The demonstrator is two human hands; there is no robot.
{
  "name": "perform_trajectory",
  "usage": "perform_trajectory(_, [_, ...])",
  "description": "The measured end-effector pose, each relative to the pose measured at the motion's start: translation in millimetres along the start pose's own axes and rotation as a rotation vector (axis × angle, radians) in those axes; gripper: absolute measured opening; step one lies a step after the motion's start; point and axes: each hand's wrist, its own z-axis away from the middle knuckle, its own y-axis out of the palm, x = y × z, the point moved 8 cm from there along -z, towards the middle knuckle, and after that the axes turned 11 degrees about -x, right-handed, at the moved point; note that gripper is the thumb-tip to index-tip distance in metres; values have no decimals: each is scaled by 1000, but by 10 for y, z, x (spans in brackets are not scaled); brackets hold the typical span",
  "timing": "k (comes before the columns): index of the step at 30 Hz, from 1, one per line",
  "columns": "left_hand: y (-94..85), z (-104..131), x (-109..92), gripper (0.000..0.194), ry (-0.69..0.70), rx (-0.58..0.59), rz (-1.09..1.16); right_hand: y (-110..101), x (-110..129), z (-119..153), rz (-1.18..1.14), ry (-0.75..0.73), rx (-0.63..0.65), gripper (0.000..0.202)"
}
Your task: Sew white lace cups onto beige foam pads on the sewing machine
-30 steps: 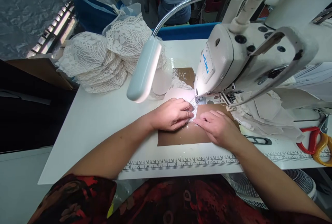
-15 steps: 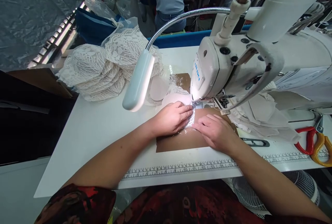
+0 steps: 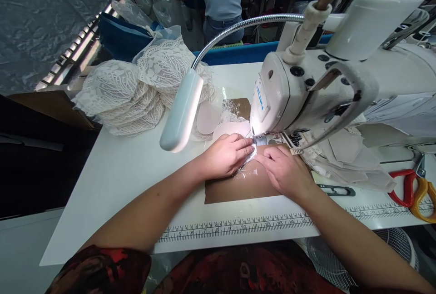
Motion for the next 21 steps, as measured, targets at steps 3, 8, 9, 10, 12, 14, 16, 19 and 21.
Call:
perform_trajectory(3, [-5, 6, -2, 34, 23, 9, 9, -1, -28, -22, 42, 42, -5, 39])
perform_trajectory(8, [-1, -9, 72, 35, -13, -2, -17, 0, -55, -66, 92, 96, -16, 41])
perform_trajectory(9, [0, -15, 86, 36, -21, -3, -24, 4, -62, -72, 99, 108, -14, 42])
perform_trajectory(10, [-1, -21, 97, 37, -27, -5, -30, 9, -68, -76, 106, 119, -12, 43])
perform_trajectory(12, [-4, -32, 112, 37, -35, -7, -39, 18, -77, -79, 118, 132, -11, 45])
perform_trajectory(14, [-12, -40, 126, 37, -44, -13, -45, 22, -83, -75, 120, 136, -15, 46])
perform_trajectory(16, [-12, -43, 142, 37, -53, -15, -52, 9, -90, -67, 108, 142, -29, 44])
perform_trajectory(19, [1, -37, 167, 39, -63, -16, -67, -40, -58, -62, 37, 119, -65, 38])
perform_trajectory(21, [15, -27, 181, 40, -64, -16, -74, -60, 39, -66, -62, 36, -72, 35])
